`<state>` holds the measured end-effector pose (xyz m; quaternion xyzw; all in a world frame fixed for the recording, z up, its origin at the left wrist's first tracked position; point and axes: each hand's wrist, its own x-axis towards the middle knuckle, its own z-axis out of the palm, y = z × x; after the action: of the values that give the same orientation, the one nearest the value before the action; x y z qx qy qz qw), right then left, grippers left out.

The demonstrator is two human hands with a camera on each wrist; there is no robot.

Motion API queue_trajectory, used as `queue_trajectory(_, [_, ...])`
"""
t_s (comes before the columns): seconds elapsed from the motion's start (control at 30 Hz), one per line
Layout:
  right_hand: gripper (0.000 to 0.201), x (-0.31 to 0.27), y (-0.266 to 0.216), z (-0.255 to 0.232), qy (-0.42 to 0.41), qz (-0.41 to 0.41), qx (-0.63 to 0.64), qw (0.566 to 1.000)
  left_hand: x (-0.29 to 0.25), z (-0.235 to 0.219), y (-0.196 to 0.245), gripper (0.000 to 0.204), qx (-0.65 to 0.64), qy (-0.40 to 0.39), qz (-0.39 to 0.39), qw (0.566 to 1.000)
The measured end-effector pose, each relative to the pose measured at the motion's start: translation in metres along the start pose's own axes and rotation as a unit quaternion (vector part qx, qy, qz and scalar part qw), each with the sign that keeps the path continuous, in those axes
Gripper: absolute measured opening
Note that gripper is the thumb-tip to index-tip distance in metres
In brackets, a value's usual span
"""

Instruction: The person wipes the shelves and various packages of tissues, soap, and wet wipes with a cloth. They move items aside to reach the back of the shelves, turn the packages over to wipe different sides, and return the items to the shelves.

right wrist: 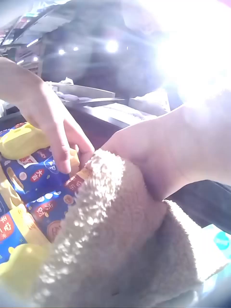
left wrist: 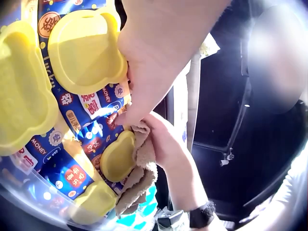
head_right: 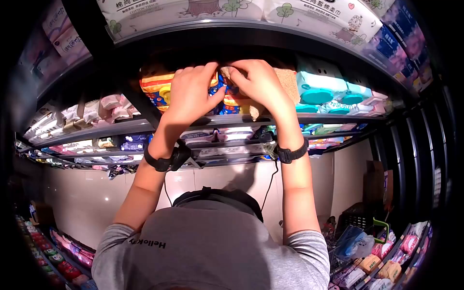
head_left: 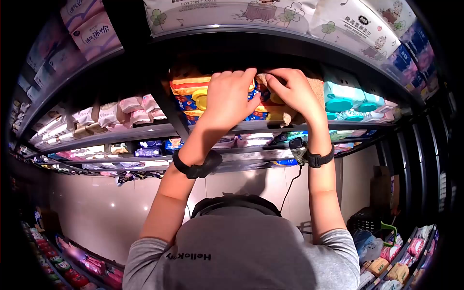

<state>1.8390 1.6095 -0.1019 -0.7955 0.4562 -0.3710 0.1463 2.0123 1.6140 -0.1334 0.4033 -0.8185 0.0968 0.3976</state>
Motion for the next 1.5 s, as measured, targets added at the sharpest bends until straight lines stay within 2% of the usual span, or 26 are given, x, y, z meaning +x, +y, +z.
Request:
queue_trajectory(0.03, [0.028,0.003,-0.004,-0.002,-0.020,0.020,-0.071,0.997,0.001,0.001,0.000,0.042,0.003,-0.002,-0.003,1.000])
queue_trajectory(0.1, [0.035,0.011,0.009,0.007,0.016,0.048,-0.221,0.974,0.000,0.002,0.002,0.040,0.024,0.004,0.000,1.000])
queue_trajectory(0.17, [0.037,0.017,0.008,0.000,-0.046,0.133,-0.284,0.948,0.000,0.006,0.002,0.038,0.044,0.018,0.007,0.999])
queue_trajectory(0.2, [0.035,0.020,0.012,-0.001,-0.057,0.147,-0.309,0.938,0.000,0.007,0.001,0.035,0.054,0.028,0.011,0.998])
queue_trajectory(0.23, [0.033,0.021,0.022,0.001,-0.034,0.110,-0.350,0.930,0.001,0.008,0.002,0.034,0.063,0.033,0.009,0.997])
queue_trajectory(0.3, [0.032,0.023,0.026,0.002,0.001,0.145,-0.323,0.935,0.000,0.010,0.001,0.033,0.067,0.044,0.009,0.997])
queue_trajectory(0.37, [0.032,0.017,0.020,0.008,0.062,0.129,-0.361,0.922,0.000,0.010,0.002,0.034,0.066,0.046,0.006,0.997])
queue_trajectory(0.4, [0.032,0.012,0.025,0.014,0.119,0.093,-0.391,0.908,0.000,0.010,0.002,0.034,0.066,0.044,0.003,0.997])
queue_trajectory(0.43, [0.033,0.010,0.035,0.022,0.210,0.033,-0.364,0.907,0.001,0.010,0.002,0.034,0.059,0.051,-0.003,0.997])
queue_trajectory(0.53, [0.026,-0.005,0.019,0.021,0.182,0.001,-0.296,0.938,0.000,0.008,0.002,0.033,0.053,0.040,-0.006,0.998])
queue_trajectory(0.57, [0.018,-0.010,0.018,0.027,0.243,-0.069,-0.273,0.928,0.000,0.008,0.002,0.033,0.041,0.037,-0.006,0.998])
queue_trajectory(0.63, [0.013,-0.017,0.014,0.033,0.252,-0.130,-0.220,0.933,-0.001,0.007,0.001,0.031,0.029,0.047,0.001,0.998])
queue_trajectory(0.7, [0.017,-0.018,0.016,0.040,0.263,-0.177,-0.216,0.923,-0.001,0.007,0.000,0.031,0.031,0.060,-0.007,0.998])
queue_trajectory(0.77, [0.018,-0.019,0.015,0.045,0.283,-0.179,-0.202,0.920,-0.003,0.008,-0.001,0.031,0.013,0.069,0.012,0.997])
queue_trajectory(0.9, [0.018,-0.022,0.014,0.049,0.290,-0.169,-0.181,0.924,-0.003,0.005,-0.002,0.031,0.006,0.052,0.004,0.999])
queue_trajectory(1.03, [0.015,-0.024,0.008,0.051,0.304,-0.123,-0.173,0.929,-0.005,0.006,-0.003,0.032,0.010,0.057,0.015,0.998])
queue_trajectory(1.1, [0.015,-0.023,0.000,0.048,0.286,-0.112,-0.192,0.932,-0.009,0.000,-0.004,0.034,-0.006,0.035,0.009,0.999])
queue_trajectory(1.17, [0.015,-0.024,-0.006,0.047,0.286,-0.069,-0.193,0.936,-0.016,-0.011,-0.007,0.031,-0.015,0.083,0.080,0.993])
queue_trajectory(1.2, [0.015,-0.024,-0.004,0.046,0.292,-0.069,-0.174,0.938,-0.024,-0.025,-0.003,0.039,-0.028,0.094,0.029,0.995])
queue_trajectory(1.23, [0.018,-0.026,-0.008,0.045,0.290,-0.059,-0.156,0.942,-0.031,-0.033,-0.008,0.044,0.019,0.118,0.013,0.993])
queue_trajectory(1.3, [0.022,-0.024,-0.018,0.051,0.308,0.007,0.006,0.951,-0.047,-0.048,-0.016,0.044,0.056,0.131,-0.040,0.989])
queue_trajectory(1.33, [0.024,-0.028,-0.027,0.054,0.311,0.033,0.033,0.949,-0.055,-0.041,-0.024,0.043,0.064,0.123,-0.054,0.989])
queue_trajectory(1.37, [0.022,-0.025,-0.026,0.067,0.325,0.001,0.088,0.942,-0.062,-0.030,-0.030,0.042,0.073,0.121,-0.044,0.989])
queue_trajectory(1.43, [0.019,-0.013,-0.039,0.089,0.254,-0.139,-0.054,0.956,-0.069,-0.015,-0.036,0.042,0.120,0.158,-0.017,0.980])
queue_trajectory(1.47, [0.016,-0.004,-0.048,0.096,0.227,-0.186,-0.122,0.948,-0.066,-0.015,-0.038,0.043,0.108,0.171,-0.019,0.979])
queue_trajectory(1.5, [0.017,0.005,-0.053,0.102,0.203,-0.201,-0.128,0.950,-0.062,-0.014,-0.042,0.043,0.081,0.189,-0.013,0.979])
